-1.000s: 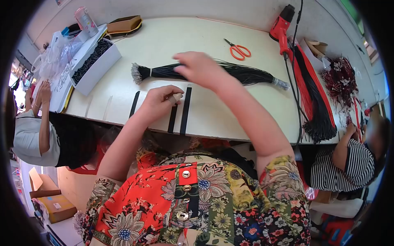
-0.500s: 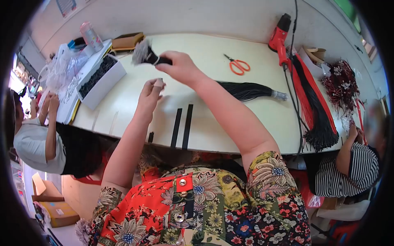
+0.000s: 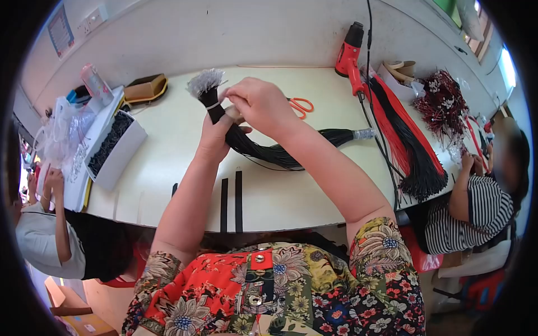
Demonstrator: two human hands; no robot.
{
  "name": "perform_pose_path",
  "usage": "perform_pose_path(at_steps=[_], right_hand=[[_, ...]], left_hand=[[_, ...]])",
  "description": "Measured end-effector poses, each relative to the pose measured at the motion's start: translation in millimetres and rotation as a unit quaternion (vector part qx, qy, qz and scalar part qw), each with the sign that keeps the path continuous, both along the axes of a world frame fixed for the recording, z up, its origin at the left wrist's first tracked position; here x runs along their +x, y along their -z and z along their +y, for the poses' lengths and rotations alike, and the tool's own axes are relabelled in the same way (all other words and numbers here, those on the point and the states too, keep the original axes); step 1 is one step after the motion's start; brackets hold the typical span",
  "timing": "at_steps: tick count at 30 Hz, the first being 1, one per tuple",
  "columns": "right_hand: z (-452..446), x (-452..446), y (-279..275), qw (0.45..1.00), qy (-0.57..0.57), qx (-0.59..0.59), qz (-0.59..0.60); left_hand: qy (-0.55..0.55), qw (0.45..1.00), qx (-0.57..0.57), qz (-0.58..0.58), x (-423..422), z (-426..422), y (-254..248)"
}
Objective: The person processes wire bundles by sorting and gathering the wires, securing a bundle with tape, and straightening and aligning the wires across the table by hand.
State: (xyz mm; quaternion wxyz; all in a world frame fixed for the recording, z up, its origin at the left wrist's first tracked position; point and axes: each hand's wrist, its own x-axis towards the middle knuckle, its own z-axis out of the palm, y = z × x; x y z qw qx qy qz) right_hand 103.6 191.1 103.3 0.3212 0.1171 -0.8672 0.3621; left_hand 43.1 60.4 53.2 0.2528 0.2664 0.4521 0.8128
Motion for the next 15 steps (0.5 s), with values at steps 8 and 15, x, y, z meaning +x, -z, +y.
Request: perform_pose_path(at_steps=[8, 15], right_hand=[[-17, -19, 14, 0.968, 0.058, 0.233, 0.068], [-12, -22, 9, 0.955, 0.021, 0.29, 0.06]], left_hand=[[-0.084, 0.989, -0.12, 0.011, -7, 0, 16], [-0.125, 0.973, -0.196, 0.013, -2, -6, 6]])
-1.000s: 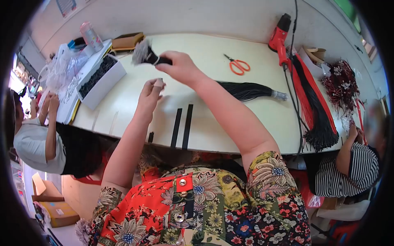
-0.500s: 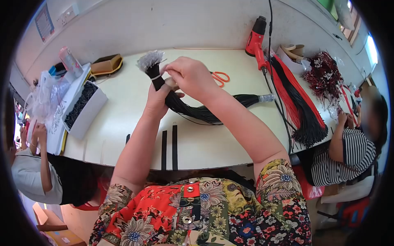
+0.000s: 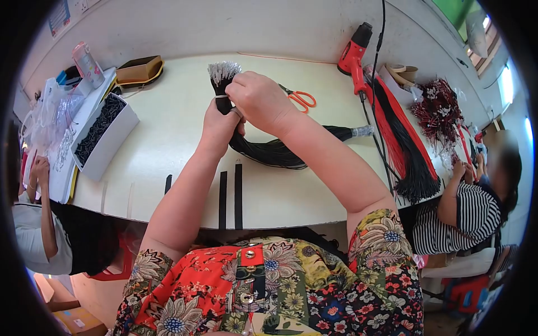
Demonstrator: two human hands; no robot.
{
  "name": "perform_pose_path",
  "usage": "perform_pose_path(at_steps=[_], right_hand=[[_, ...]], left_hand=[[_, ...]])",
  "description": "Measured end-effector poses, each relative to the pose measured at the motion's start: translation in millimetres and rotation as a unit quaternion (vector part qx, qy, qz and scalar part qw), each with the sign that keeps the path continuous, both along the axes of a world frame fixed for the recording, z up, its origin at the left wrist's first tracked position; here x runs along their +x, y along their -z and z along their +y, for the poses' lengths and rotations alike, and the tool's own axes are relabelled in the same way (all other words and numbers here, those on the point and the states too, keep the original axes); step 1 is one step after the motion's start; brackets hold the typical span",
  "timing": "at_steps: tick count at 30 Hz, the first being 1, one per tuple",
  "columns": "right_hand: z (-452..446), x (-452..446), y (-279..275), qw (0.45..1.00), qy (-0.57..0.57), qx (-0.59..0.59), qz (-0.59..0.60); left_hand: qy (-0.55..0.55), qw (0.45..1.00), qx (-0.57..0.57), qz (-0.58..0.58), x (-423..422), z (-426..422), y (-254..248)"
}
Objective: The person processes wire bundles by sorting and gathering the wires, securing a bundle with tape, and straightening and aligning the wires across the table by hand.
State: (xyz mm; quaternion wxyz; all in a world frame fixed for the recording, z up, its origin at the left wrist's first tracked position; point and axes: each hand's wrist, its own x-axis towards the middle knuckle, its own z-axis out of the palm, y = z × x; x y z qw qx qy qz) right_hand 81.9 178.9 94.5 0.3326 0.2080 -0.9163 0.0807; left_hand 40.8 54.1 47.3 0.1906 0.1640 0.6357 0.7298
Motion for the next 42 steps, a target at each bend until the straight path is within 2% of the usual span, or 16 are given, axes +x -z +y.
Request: perform_pose_path(at_steps=[5, 9, 14, 23, 26, 32, 38, 42], right_hand=[[-1, 5, -2, 0.998, -0.021, -0.06, -0.003], [-2, 6, 3, 0.999, -0.001, 0.035, 0.025], [-6, 8, 3, 0.994, 0.016, 0.096, 0.043], [-3, 5, 6, 0.992, -0.017, -0.127, 0.003], [-2, 6, 8, 0.99, -0.034, -0.138, 0.006], [3, 11, 1, 0.996, -0.05, -0.068, -0.007], [5, 13, 1, 0.998, 0.038, 0.047, 0.011], [9, 11, 3, 0.999, 0.036, -0.025, 0.015]], left_hand=[[0.009, 1.0, -0.026, -0.015, 3, -4, -4], [0.01, 0.999, -0.042, -0.007, -1, -3, 1], [-0.01, 0.993, -0.12, 0.01, 7, -4, -10], [0.001, 0.992, -0.123, 0.003, 8, -5, -13], [-0.001, 0.992, -0.127, 0.004, 13, -6, -17], [0.018, 0.99, -0.14, 0.019, 14, -8, -18], [0.022, 0.986, -0.159, 0.051, 22, -8, -21], [0.026, 0.987, -0.154, 0.038, 20, -7, -21]])
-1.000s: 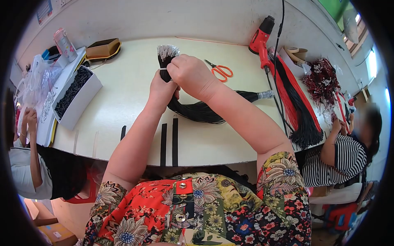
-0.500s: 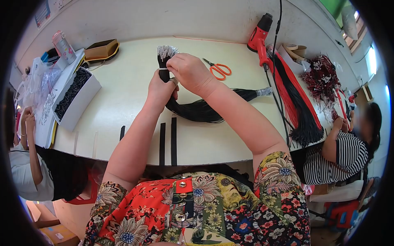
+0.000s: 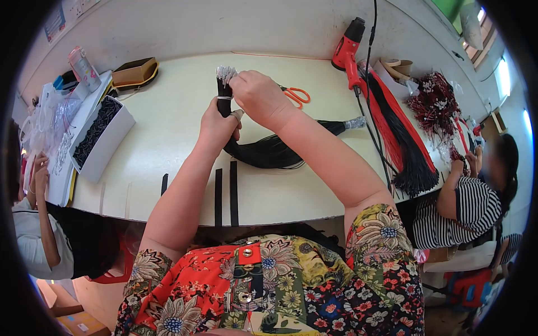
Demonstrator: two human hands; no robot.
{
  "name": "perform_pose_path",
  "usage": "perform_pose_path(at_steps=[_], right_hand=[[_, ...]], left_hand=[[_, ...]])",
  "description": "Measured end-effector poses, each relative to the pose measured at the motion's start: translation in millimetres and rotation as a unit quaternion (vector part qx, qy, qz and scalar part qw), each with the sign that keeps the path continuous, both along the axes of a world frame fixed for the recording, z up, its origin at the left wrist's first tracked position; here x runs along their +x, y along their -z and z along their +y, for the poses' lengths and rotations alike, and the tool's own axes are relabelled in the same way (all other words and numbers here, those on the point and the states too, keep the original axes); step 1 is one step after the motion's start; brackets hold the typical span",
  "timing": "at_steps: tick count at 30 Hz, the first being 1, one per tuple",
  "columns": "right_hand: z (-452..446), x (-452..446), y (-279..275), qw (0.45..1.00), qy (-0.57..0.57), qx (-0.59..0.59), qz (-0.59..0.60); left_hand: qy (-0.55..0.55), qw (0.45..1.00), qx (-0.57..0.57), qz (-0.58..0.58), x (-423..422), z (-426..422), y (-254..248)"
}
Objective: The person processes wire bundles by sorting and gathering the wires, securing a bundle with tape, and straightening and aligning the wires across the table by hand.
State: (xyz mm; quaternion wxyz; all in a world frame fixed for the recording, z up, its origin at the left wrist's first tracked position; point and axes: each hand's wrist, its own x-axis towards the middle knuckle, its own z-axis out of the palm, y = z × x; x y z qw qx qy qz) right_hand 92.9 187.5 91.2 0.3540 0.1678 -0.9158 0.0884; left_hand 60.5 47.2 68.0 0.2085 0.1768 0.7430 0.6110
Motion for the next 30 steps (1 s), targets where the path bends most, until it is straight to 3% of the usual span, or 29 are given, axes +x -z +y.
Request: perform_pose_path(at_steps=[5, 8, 17, 26, 30], right_hand=[[-7, 8, 5, 0.996, -0.047, -0.077, 0.01], [-5, 8, 3, 1.0, -0.021, -0.01, 0.009], [-13, 20, 2, 1.0, -0.007, 0.004, 0.005], [-8, 18, -14, 0.991, -0.037, -0.088, -0.095], [-7, 18, -14, 0.994, -0.013, -0.048, -0.097]], left_hand=[[-0.003, 1.0, 0.015, -0.022, -1, -2, -1], [0.003, 1.0, 0.015, -0.016, -1, -2, -1], [0.01, 1.0, 0.007, -0.02, 2, -4, -6], [0.021, 1.0, 0.002, -0.02, 4, -4, -7], [0.021, 1.0, -0.011, -0.012, 5, -3, -8]])
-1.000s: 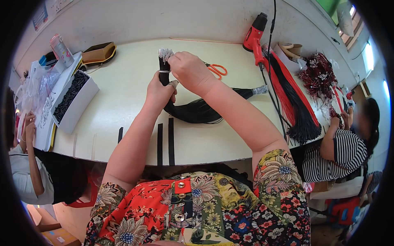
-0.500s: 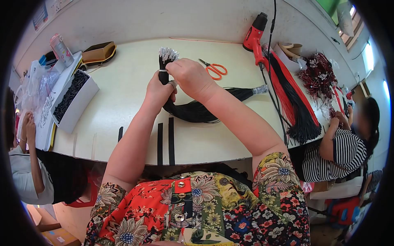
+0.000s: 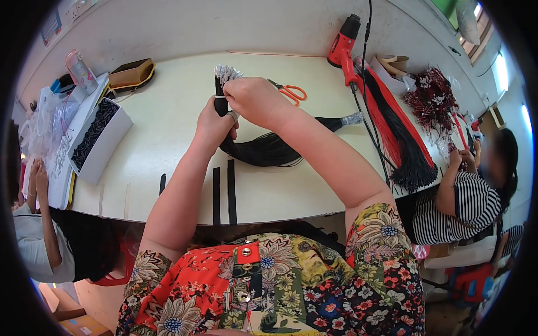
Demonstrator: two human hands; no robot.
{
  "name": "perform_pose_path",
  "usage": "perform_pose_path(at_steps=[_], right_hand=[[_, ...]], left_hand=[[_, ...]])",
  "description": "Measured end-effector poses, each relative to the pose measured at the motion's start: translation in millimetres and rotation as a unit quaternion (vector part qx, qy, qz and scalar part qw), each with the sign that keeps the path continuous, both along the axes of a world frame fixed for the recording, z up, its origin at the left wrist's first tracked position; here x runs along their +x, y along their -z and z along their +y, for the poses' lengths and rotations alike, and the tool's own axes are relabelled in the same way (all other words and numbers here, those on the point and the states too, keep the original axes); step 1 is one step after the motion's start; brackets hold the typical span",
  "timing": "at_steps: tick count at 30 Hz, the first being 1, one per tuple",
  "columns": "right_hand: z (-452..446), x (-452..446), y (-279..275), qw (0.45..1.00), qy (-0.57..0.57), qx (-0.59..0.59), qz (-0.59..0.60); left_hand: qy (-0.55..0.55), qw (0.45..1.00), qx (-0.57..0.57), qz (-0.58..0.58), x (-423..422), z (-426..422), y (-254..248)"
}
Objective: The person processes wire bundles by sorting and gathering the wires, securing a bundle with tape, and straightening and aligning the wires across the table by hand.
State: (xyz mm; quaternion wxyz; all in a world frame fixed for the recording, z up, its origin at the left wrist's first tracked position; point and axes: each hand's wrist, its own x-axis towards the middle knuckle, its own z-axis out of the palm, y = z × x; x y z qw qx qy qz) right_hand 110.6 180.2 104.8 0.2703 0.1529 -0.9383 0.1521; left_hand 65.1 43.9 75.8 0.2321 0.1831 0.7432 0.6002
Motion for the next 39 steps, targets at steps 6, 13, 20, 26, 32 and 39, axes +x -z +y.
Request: perform_pose_path(at_steps=[6, 13, 20, 26, 32, 39], right_hand=[[3, 3, 8, 0.994, -0.004, 0.089, 0.064], [4, 1, 8, 0.998, 0.026, 0.008, 0.063], [4, 6, 13, 0.997, 0.008, 0.019, 0.073], [4, 8, 11, 0.998, -0.016, 0.012, 0.051], [4, 10, 7, 0.999, 0.005, -0.036, -0.004], [7, 11, 6, 0.999, -0.008, 0.032, 0.027]], left_hand=[[-0.002, 1.0, -0.007, 0.006, 3, 1, -2], [0.0, 1.0, 0.0, 0.015, 6, 1, 0], [0.006, 1.0, -0.002, 0.006, 3, 1, 3], [0.01, 1.0, -0.006, -0.002, 4, -1, 0], [0.016, 1.0, -0.012, 0.004, 6, 0, -4], [0.018, 1.0, -0.015, 0.013, 7, -1, -4]])
